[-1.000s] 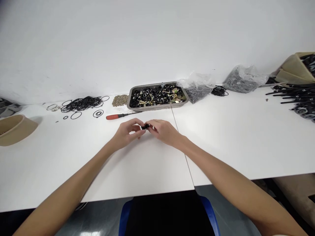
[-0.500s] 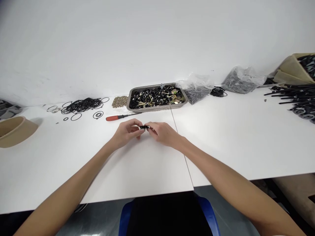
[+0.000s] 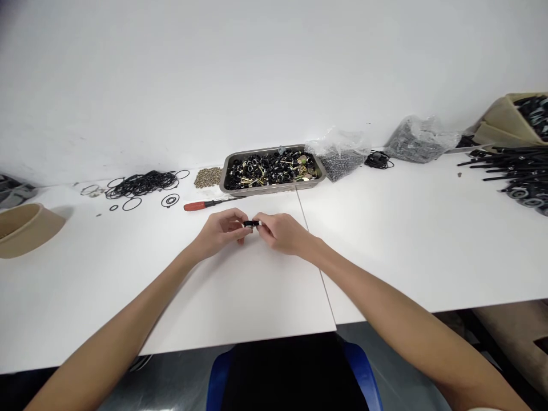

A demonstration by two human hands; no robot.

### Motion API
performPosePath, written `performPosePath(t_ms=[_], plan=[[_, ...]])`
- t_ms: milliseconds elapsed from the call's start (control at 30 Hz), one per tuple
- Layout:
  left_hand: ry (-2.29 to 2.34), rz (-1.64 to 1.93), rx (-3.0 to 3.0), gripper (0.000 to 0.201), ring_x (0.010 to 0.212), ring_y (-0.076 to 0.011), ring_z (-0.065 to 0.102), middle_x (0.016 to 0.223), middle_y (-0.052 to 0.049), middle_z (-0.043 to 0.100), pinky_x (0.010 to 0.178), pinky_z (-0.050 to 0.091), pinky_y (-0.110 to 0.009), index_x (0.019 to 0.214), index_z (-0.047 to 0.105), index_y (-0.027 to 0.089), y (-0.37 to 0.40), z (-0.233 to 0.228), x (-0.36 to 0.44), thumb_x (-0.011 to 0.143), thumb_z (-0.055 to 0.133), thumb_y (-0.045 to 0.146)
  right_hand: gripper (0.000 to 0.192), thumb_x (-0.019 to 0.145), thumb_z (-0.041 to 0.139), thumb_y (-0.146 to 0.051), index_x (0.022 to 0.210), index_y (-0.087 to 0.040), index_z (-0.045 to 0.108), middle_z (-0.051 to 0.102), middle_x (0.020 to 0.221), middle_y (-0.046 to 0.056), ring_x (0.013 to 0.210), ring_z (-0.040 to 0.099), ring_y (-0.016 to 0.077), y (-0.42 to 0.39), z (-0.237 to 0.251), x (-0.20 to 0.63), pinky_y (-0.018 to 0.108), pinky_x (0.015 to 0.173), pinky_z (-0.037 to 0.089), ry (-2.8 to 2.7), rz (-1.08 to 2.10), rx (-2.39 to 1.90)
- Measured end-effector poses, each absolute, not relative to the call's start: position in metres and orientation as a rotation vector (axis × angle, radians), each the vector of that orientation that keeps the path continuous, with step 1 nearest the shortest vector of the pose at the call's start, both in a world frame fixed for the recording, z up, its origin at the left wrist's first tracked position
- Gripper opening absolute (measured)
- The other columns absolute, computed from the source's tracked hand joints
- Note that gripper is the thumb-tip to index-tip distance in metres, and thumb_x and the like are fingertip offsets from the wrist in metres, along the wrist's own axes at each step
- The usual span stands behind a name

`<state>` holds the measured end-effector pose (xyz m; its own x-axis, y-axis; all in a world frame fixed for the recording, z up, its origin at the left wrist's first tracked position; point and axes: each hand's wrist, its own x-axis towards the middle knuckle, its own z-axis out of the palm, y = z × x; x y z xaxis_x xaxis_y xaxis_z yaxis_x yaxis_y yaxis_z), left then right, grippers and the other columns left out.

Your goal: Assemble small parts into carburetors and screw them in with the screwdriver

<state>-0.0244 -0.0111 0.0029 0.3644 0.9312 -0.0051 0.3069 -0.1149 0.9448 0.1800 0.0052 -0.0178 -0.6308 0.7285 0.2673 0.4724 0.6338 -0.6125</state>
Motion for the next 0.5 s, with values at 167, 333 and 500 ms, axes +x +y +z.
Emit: performPosePath(t_ms=[167,333,500], plan=[[1.069,0.749,1.600,0.027,0.060,-0.0104,0.059,0.073,-0.001,0.063,0.061,0.049,-0.027,0.089,0.056,0.016,-0.0104,0.0035,-0.0263,0.079,0.069,0.037,0.018,0.090,0.044,-0.017,0.101,-0.015,0.059,0.050,0.061,-0.003,0.052,0.037,0.0093,0.0055,-0.0181,0.1811,0.023,0.056,0.028,-2.391,0.649,-0.923],[1.078,0.696,1.626,0.023,0.062,-0.0103,0.059,0.074,-0.002,0.064,0.063,0.049,-0.027,0.089,0.060,0.014,-0.0093,0.0026,-0.0277,0.082,0.066,0.035,0.015,0.093,0.042,-0.021,0.082,-0.017,0.053,0.046,0.059,-0.003,0.051,0.033,0.0084,0.0051,-0.0184,0.1809,0.023,0.054,0.025,-2.402,0.654,-0.908],[1.095,0.681,1.631,0.022,0.063,-0.0104,0.058,0.075,-0.002,0.064,0.065,0.048,-0.027,0.090,0.061,0.014,-0.0092,0.0026,-0.0276,0.082,0.066,0.034,0.014,0.093,0.042,-0.021,0.083,-0.017,0.050,0.047,0.060,-0.003,0.052,0.034,0.0089,0.0054,-0.0187,0.1804,0.024,0.054,0.025,-2.407,0.657,-0.913]])
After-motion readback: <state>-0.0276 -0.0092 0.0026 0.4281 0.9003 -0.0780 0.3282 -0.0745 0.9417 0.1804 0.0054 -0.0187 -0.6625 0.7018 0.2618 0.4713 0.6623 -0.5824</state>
